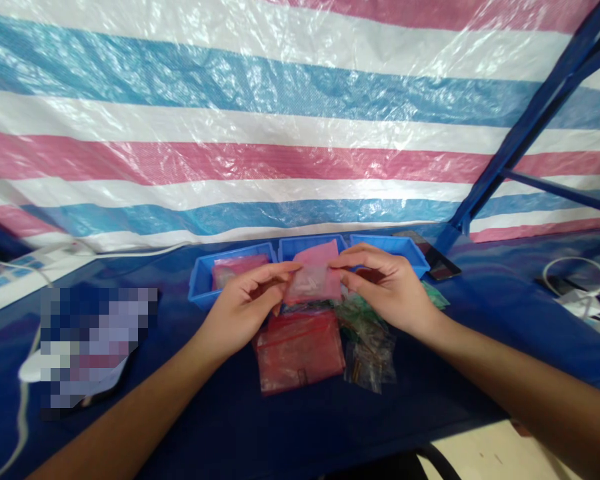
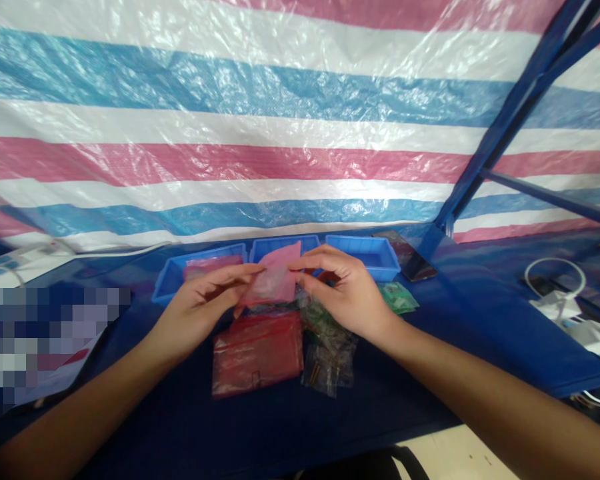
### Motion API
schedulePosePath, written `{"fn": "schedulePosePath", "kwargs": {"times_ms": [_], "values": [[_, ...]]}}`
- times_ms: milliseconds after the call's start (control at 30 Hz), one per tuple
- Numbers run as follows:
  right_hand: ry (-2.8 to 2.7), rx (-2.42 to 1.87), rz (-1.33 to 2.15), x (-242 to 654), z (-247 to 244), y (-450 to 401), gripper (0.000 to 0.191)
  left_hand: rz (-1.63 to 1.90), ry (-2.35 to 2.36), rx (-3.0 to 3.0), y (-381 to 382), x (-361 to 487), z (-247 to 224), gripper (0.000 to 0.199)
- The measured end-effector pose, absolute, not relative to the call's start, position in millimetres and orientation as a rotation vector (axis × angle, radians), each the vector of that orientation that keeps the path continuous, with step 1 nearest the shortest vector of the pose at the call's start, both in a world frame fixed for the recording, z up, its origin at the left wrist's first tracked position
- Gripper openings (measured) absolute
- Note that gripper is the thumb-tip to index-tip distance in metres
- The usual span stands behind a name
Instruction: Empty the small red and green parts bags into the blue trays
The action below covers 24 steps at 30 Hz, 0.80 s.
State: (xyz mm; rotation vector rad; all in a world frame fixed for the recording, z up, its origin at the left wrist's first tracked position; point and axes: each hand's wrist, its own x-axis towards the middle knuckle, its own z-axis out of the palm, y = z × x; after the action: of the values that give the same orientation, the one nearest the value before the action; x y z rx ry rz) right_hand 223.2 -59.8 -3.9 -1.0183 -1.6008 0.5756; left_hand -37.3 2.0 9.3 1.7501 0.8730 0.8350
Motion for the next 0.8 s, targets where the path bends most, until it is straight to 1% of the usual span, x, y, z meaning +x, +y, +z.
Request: {"fn": "schedulePosePath", "kwargs": {"times_ms": [167,300,400,567,633,733,800], "values": [[-1.625,-0.983,0.385,223.3,2.5,-62.3,0.015,0.769,0.796,1.773,-0.8,-36.1,8.7,0.044],[-1.584,-0.972,0.304,222.0,6.3,-64.7,0.007,0.771,0.802,1.815,-2.8,-36.1,9.3,0.038],[-1.56,-0.954,0.389,221.5,5.7,-65.5,0.004,0.811,0.799,1.891,-2.8,-37.0,9.6,0.041],[-1.558,-1.015,0.517,219.0,1.5,-66.0,0.014,0.94,0.738,1.943,-2.7,-36.2,8.5,0.04],[-1.539,-1.032,0.541,217.5,0.4,-66.2,0.015,0.91,0.715,1.871,-4.3,-34.6,7.0,0.041],[-1.497,-1.037,0.58,215.6,-0.2,-66.9,0.014,0.802,0.65,1.827,-7.2,-31.5,3.2,0.048],[-1.463,-1.031,0.624,214.6,-0.2,-67.4,0.014,0.756,0.628,1.84,-8.0,-29.7,0.4,0.045]]}}
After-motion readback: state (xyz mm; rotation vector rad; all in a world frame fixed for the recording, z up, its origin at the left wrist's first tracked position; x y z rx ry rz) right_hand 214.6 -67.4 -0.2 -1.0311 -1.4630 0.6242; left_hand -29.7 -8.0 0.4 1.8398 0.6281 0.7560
